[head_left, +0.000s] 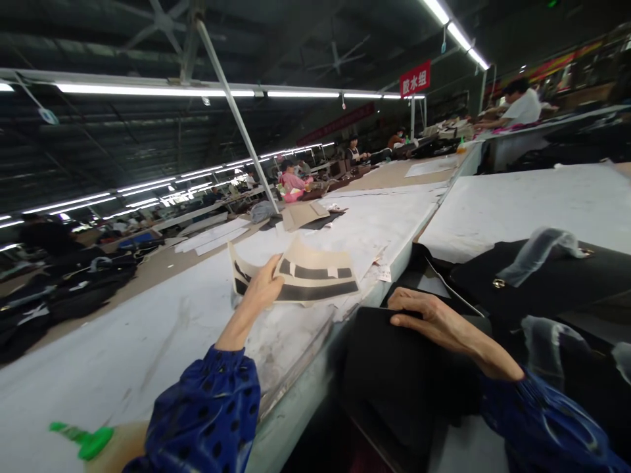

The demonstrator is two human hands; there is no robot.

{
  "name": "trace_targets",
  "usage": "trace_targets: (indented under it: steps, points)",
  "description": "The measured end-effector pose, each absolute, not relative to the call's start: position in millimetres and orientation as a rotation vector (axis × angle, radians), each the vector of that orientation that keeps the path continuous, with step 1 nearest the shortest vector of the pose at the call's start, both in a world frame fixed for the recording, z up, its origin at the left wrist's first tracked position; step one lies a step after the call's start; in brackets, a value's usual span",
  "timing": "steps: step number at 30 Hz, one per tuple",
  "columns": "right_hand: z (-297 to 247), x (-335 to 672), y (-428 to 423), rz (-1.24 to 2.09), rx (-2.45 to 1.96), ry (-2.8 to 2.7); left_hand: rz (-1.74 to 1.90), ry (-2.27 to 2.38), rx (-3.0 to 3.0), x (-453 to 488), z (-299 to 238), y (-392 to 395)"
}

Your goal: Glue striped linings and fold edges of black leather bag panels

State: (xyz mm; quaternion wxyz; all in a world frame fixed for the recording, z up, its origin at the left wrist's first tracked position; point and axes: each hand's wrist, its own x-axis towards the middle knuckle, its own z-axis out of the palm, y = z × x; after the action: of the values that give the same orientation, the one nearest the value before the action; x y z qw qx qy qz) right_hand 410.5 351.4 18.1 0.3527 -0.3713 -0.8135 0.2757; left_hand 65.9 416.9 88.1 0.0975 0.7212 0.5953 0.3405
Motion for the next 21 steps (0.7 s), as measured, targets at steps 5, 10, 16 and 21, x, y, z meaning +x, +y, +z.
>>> trace_targets:
  steps: [5, 10, 16, 21]
  points:
    - [19.2, 411.9, 343.7, 0.786, -1.055, -2.052, 1.013, 1.809, 2.143, 64.0, 86.2, 419.8]
    - [25.1, 401.3, 333.6, 0.795, -0.983, -2.136, 0.948, 1.758, 2.222, 71.4, 84.5, 417.9]
    - [24.7, 391.6, 332.2, 0.720, -0.973, -2.197, 0.816, 1.705, 2.335, 82.2, 86.9, 407.2]
    - [25.0, 390.8, 330.1, 0.718, -0.948, -2.226, 0.865, 1.775, 2.324, 87.0, 88.1, 404.2]
